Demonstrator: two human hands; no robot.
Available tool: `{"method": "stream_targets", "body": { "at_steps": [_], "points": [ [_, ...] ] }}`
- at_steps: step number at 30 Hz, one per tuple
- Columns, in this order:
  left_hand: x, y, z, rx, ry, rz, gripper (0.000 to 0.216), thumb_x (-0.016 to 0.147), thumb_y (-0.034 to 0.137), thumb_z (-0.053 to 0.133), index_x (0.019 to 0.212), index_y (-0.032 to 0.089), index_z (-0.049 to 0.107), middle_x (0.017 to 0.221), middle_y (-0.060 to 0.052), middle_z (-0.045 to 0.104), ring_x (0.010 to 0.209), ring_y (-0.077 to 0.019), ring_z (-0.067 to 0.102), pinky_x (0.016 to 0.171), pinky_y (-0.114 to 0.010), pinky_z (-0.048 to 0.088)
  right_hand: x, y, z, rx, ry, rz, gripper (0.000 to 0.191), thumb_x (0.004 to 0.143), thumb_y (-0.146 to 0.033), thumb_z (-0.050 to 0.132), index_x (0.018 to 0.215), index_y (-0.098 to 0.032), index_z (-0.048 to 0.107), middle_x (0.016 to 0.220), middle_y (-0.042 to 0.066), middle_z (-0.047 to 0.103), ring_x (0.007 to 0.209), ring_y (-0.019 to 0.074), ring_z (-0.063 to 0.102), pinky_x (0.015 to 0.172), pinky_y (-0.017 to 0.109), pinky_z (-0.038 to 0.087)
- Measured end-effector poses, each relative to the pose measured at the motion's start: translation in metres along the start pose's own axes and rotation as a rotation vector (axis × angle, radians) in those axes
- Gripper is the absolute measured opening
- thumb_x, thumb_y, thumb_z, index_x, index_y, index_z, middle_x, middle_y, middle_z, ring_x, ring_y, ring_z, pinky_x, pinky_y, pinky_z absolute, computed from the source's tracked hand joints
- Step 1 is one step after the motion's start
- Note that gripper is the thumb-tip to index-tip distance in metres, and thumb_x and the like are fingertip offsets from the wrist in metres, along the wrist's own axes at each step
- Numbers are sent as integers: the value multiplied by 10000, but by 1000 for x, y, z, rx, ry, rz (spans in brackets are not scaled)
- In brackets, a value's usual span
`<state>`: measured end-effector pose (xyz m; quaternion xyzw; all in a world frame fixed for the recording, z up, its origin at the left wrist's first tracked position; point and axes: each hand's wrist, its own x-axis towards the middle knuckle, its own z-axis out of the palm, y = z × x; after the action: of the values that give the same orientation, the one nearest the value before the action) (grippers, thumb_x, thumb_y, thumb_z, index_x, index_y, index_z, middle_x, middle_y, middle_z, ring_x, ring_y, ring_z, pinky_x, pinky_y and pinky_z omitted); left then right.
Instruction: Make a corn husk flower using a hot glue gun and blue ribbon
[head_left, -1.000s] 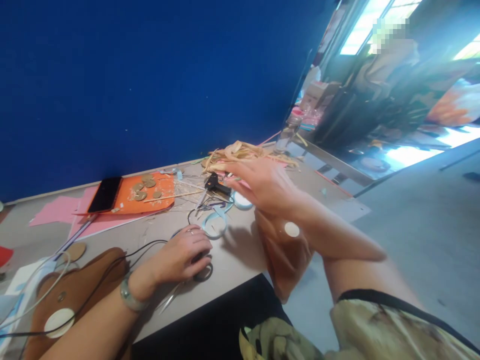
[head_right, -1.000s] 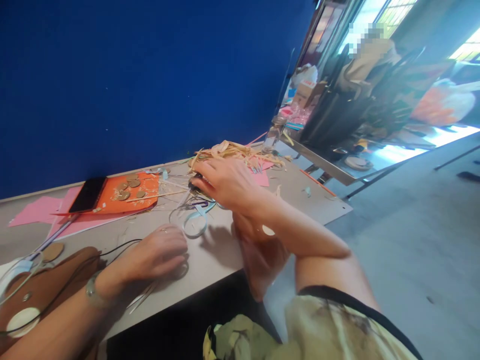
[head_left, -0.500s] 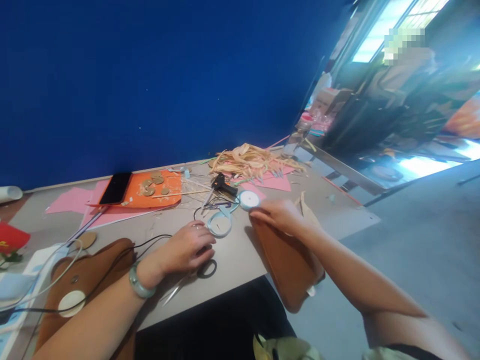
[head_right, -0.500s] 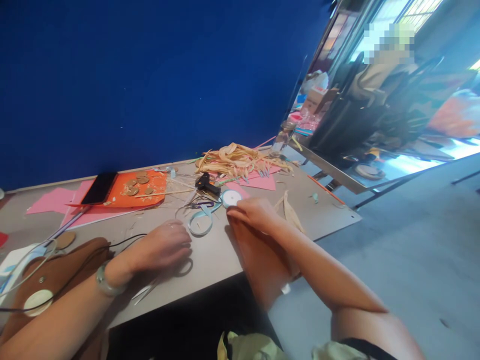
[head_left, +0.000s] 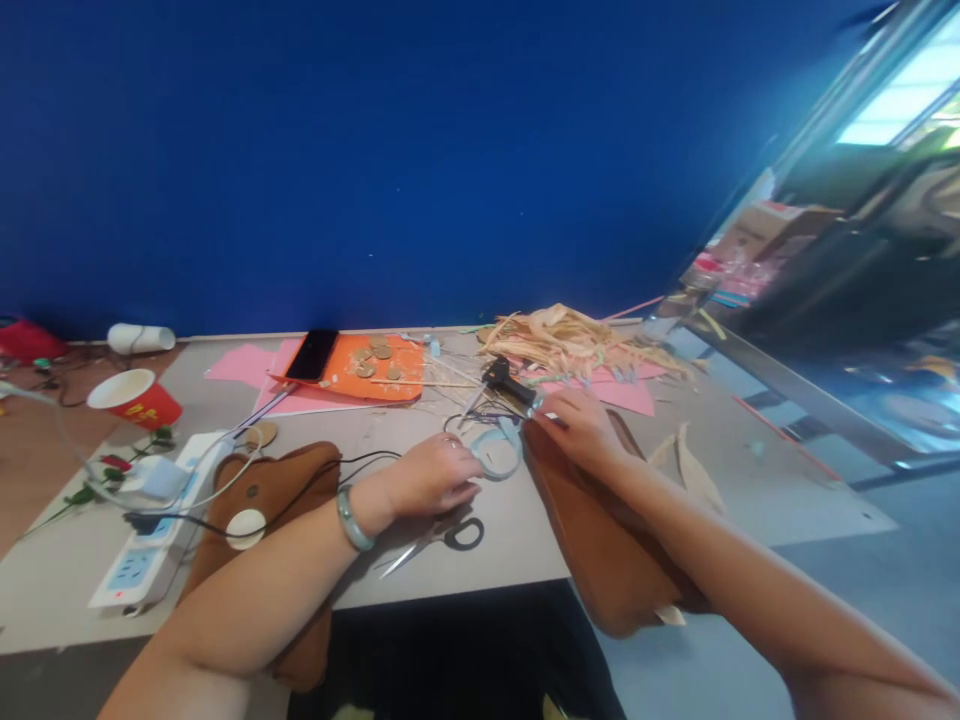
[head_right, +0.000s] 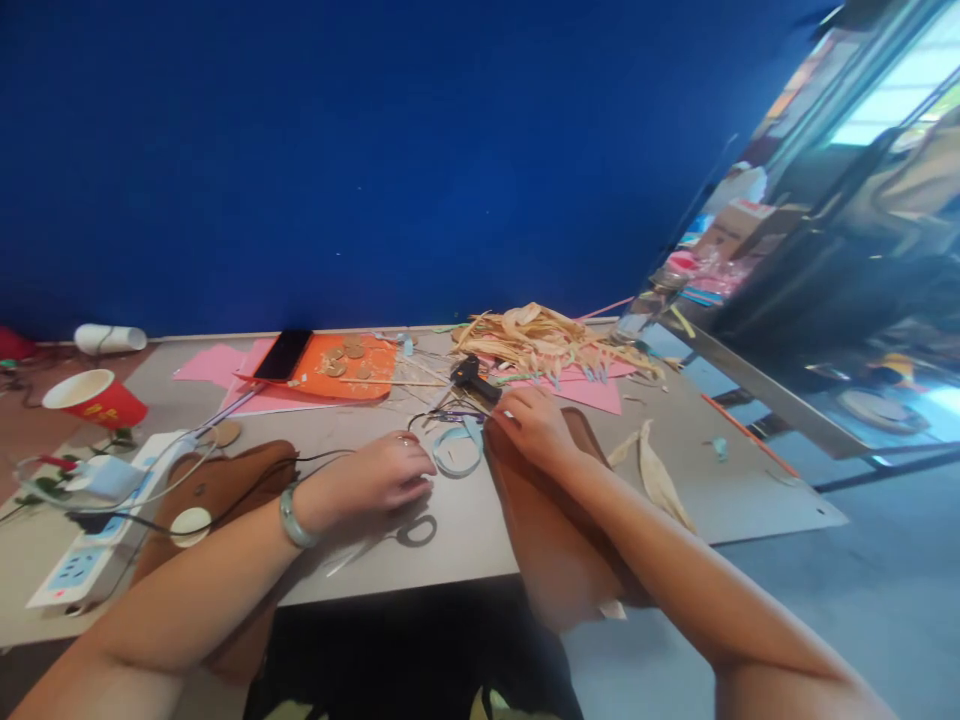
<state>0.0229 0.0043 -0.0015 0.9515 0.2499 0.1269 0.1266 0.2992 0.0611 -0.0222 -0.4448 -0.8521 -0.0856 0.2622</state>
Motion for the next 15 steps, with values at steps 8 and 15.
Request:
{"method": "stream_targets", "body": {
  "at_steps": [8,15],
  "points": [
    [-1,-6,2,-125,180,-222,146,875,272,550,821,181,650,791,-73,678,812,-215,617,804,-344,448,38,-43,-13,261,-88,-18,265,926,-263,429,820,-183,659,845,101,731,768,227,641,835,408,426],
    [2,-36,19,-662,838,-539,271,853,282,586,1093,161,617,1008,-99,697,920,-196,654,802,-311,504,80,-91,2,1017,-223,362,200,837,-249,521,886,-134,678,795,51,722,608,122,615,661,264,495]
  ]
}}
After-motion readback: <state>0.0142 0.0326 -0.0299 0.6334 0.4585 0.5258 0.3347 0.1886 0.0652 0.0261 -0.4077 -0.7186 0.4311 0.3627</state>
